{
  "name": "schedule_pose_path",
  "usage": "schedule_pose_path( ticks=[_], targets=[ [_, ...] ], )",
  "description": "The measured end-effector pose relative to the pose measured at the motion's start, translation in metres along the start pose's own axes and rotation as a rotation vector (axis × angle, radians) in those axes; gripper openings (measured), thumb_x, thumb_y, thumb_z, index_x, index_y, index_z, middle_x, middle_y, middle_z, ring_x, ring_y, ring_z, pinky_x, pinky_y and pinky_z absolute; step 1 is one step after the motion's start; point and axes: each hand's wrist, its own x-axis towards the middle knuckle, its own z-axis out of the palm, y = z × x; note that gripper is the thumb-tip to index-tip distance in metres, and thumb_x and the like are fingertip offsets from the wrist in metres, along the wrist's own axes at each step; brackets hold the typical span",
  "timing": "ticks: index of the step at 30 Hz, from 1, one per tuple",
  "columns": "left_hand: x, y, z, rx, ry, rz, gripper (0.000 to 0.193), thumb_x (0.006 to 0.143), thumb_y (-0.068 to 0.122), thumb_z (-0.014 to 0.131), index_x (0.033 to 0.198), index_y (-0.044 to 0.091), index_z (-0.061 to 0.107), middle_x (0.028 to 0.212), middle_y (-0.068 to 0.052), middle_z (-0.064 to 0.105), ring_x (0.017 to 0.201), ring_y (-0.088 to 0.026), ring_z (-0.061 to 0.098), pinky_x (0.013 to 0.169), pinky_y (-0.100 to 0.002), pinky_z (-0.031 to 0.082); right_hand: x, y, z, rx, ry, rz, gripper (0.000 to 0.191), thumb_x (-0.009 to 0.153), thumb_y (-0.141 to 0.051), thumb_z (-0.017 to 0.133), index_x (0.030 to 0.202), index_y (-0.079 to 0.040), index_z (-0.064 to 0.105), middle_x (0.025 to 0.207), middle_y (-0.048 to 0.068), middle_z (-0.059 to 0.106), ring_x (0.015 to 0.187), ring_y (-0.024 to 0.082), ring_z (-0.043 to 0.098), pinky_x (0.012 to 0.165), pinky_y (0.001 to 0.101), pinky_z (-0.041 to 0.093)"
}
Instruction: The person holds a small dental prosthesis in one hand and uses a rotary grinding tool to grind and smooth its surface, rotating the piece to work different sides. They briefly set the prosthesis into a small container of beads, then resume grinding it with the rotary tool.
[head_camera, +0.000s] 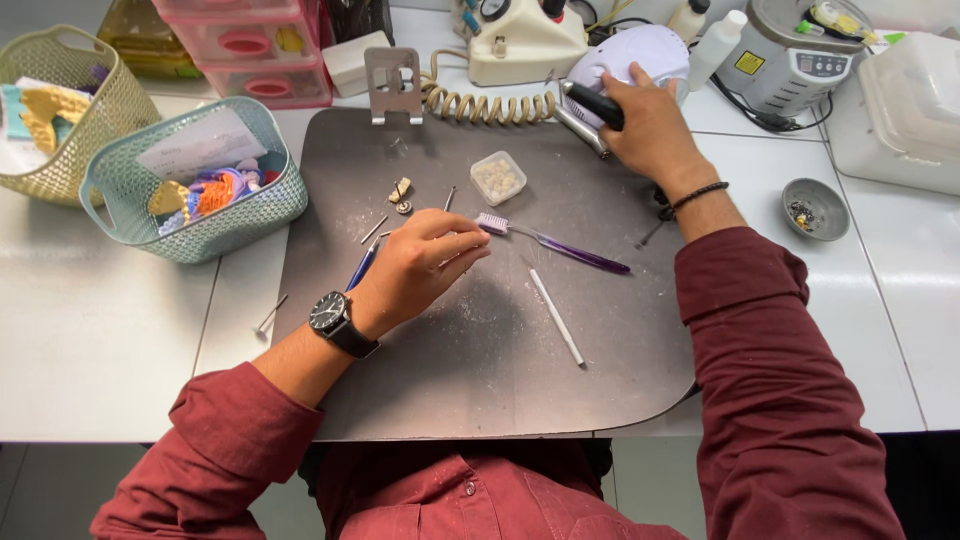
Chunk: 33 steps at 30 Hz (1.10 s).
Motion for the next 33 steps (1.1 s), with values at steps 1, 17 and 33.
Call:
schedule_pose_path(
  ticks=[1, 17, 33],
  targets=[
    [0.001, 0.000, 0.000, 0.001, 0.007, 0.000, 0.017, 0.089, 0.008, 0.081, 0.105, 0.003, 0.075, 0.104, -0.010, 0.073, 0.093, -0.028, 0.070, 0.081, -0.038, 0.056, -0.002, 0.004, 0.001, 0.023, 0.041, -0.012, 0.054, 0.087, -0.014, 0.078, 0.139, -0.008, 0.066, 0.136, 0.019, 0.062, 0.144, 0.045, 0.047, 0.116, 0.0712, 0.026],
    [0.006, 0.025, -0.001, -0.383, 0.089, -0.252, 0.018, 0.088, 0.003, 0.082, 0.106, 0.004, 0.077, 0.104, -0.007, 0.079, 0.090, -0.013, 0.077, 0.082, -0.026, 0.064, -0.103, -0.026, -0.011, 0.303, 0.126, -0.156, 0.020, 0.099, -0.016, 0.073, 0.113, -0.002, 0.067, 0.088, 0.011, 0.070, 0.071, 0.020, 0.069, 0.063, 0.0307, 0.054],
    [0.002, 0.030, 0.006, -0.633, -0.044, -0.368, 0.021, 0.090, 0.005, 0.080, 0.110, 0.003, 0.077, 0.100, -0.008, 0.080, 0.092, -0.012, 0.079, 0.081, -0.023, 0.065, -0.131, -0.055, 0.047, 0.632, 0.191, -0.336, 0.023, 0.089, -0.007, 0.083, 0.111, -0.005, 0.074, 0.096, 0.012, 0.077, 0.080, 0.019, 0.078, 0.068, 0.0268, 0.060]
  ],
)
